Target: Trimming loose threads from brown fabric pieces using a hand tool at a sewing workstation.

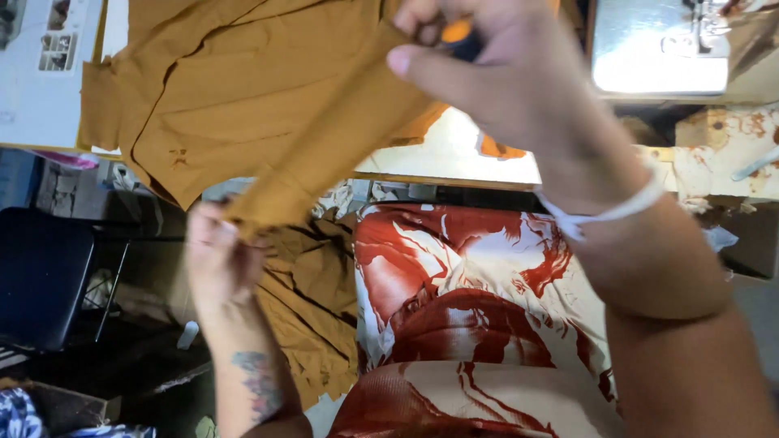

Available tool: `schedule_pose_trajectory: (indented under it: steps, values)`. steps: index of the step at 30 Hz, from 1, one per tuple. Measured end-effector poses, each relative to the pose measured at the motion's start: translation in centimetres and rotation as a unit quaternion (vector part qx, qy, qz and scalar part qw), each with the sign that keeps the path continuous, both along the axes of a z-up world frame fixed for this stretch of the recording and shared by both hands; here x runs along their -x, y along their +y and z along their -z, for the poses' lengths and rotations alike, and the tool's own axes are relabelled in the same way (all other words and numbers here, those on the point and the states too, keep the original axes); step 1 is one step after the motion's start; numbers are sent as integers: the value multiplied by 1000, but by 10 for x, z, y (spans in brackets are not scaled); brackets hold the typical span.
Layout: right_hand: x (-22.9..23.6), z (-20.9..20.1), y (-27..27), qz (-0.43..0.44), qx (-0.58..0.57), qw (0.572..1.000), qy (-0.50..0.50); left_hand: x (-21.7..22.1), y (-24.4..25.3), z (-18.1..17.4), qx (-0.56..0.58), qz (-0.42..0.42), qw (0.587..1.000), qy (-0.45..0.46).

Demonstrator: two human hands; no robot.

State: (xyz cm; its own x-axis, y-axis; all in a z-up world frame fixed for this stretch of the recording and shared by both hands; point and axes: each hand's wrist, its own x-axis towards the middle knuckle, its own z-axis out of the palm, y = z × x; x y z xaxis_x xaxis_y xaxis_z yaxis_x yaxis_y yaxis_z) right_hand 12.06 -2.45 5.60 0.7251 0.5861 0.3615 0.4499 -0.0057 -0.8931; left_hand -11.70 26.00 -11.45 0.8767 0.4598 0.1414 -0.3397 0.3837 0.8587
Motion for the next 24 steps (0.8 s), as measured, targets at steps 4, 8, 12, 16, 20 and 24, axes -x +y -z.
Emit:
schedule_pose_trajectory:
  steps: [4, 8, 12, 16, 20, 24]
  values:
    - [-19, 36, 38, -81, 3, 996, 27, 7, 39, -13, 127, -3, 991, -33]
    - [-25, 55, 60, -89, -34, 985, 145, -1, 30, -41, 126, -8, 992, -7]
    - [-30, 63, 67, -96, -52, 985, 134, 4, 45, -27, 112, -24, 993, -10]
    - [-36, 71, 70, -86, -46, 985, 144, 5, 52, -29, 110, -25, 993, -25]
    - [-38, 74, 69, -104, -75, 979, 155, 8, 55, -25, 83, -46, 995, -14]
    - [-36, 59, 56, -127, -86, 980, 128, 10, 49, -29, 30, -8, 999, -36]
